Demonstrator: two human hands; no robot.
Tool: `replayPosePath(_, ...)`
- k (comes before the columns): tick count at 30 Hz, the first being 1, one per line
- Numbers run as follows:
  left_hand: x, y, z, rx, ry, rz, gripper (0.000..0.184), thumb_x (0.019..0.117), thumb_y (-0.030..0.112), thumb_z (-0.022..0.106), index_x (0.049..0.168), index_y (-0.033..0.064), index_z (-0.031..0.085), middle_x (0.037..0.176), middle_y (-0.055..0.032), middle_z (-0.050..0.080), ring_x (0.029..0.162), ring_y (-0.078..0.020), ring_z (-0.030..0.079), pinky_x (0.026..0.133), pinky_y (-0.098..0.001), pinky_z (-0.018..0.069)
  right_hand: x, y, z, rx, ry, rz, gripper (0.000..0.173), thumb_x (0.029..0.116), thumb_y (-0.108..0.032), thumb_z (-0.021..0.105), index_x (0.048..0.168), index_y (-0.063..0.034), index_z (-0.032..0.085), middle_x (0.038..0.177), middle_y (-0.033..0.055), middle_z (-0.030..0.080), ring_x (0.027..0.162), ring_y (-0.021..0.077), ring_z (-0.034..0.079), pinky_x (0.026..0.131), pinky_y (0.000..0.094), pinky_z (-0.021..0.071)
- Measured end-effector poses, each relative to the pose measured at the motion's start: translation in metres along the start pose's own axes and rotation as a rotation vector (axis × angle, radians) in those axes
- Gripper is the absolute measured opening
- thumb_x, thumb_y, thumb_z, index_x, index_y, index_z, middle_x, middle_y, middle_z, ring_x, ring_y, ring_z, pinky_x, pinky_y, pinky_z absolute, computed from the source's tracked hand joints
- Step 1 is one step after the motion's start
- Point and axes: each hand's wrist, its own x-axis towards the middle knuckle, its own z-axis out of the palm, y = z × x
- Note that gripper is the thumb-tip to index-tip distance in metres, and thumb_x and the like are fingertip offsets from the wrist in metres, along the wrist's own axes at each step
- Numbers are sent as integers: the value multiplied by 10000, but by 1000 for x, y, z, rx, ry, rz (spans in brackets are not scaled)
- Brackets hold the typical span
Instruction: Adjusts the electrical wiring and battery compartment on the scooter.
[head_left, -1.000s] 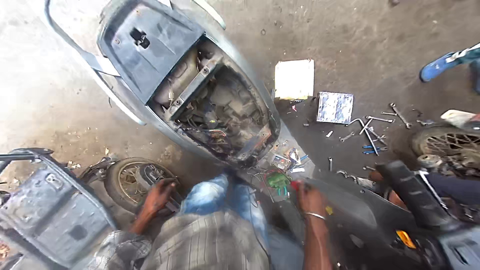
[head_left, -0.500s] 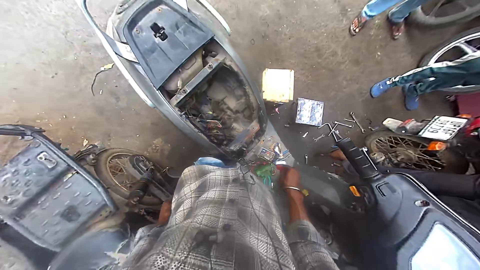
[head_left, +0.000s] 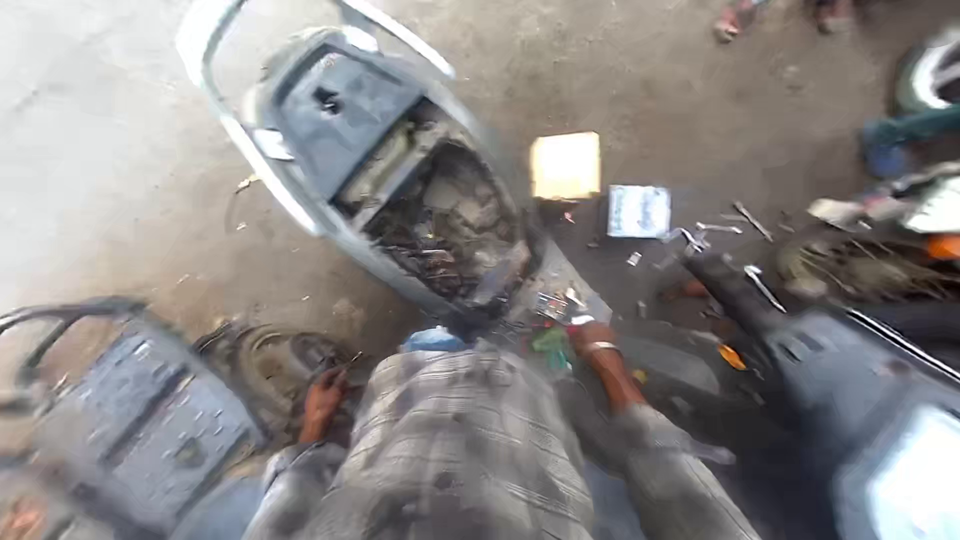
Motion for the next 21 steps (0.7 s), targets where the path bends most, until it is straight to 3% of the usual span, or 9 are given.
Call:
replayPosePath(3, -1, -28, 5, 197, 18, 151, 343, 1082, 176, 527, 1325, -54, 598, 1266, -315, 636, 1173, -445, 627, 1022, -632, 472, -10, 0, -9, 224, 5, 55, 527, 956, -306, 705, 1301, 81, 613, 1337, 314, 604, 1266, 470, 577, 1045, 644, 459)
replayPosePath(6, -9, -36, -4, 279, 39, 165, 389, 1072, 177, 536, 1364, -74, 590, 1373, -292, 604, 1310, -365, 578, 1141, -478, 425, -28, -11, -4, 160, 20, 70, 373, 943, -213, 679, 1204, 53, 666, 1263, 292, 646, 1168, 485, 626, 906, 695, 506)
replayPosePath(8, -20, 6, 1, 111, 150, 145, 409, 1055, 109, 540, 1403, -106, 531, 1421, -284, 562, 1343, -301, 544, 1178, -389, 377, -33, -13, -2, 36, 19, 23, 254, 966, -132, 634, 1167, 5, 706, 1228, 278, 671, 1141, 496, 634, 863, 706, 505)
replayPosePath(10, -2, 33, 0, 58, 193, 373, 442, 1062, 180, 562, 1411, -84, 499, 1361, -279, 581, 1228, -292, 619, 1076, -394, 495, -30, -6, 4, -66, 54, -39, 215, 972, -81, 603, 1137, -6, 719, 1191, 267, 681, 1113, 478, 647, 831, 674, 526)
replayPosePath(12, 9, 100, -2, 56, 77, 519, 527, 1060, 206, 541, 1484, -74, 404, 1399, -304, 532, 1157, -301, 619, 992, -428, 523, -26, 1, 14, -126, 91, -108, 202, 971, -52, 586, 1111, 5, 720, 1171, 264, 680, 1080, 464, 657, 796, 641, 544)
replayPosePath(15, -9, 246, 27, 84, -42, 820, 567, 1042, 240, 588, 1487, -61, 409, 1363, -356, 552, 1160, -400, 632, 1033, -514, 503, -24, -3, 13, -184, 28, -158, 192, 962, -30, 587, 1099, 7, 717, 1150, 237, 698, 1059, 442, 673, 796, 631, 550)
replayPosePath(17, -30, 327, 59, 187, -153, 1127, 638, 997, 355, 611, 1510, 34, 408, 1319, -278, 599, 1116, -351, 659, 984, -521, 536, -23, -10, 5, -203, -32, -141, 181, 959, -53, 598, 1093, -3, 710, 1126, 225, 704, 1045, 426, 680, 789, 621, 550)
replayPosePath(19, -92, 400, 96, 340, -302, 1415, 747, 931, 399, 728, 1517, 52, 422, 1364, -252, 585, 1216, -375, 616, 1040, -572, 497, -21, -16, 3, -172, -51, -109, 206, 969, -94, 599, 1121, -17, 714, 1153, 227, 703, 1076, 432, 674, 817, 638, 542)
replayPosePath(21, -154, 451, 152, 508, -470, 1675, 837, 852, 472, 816, 1529, 130, 460, 1480, -178, 535, 1374, -338, 522, 1144, -539, 431, -22, -14, 8, -141, -21, -100, 231, 978, -135, 610, 1152, -28, 717, 1161, 240, 703, 1076, 452, 673, 815, 659, 539)
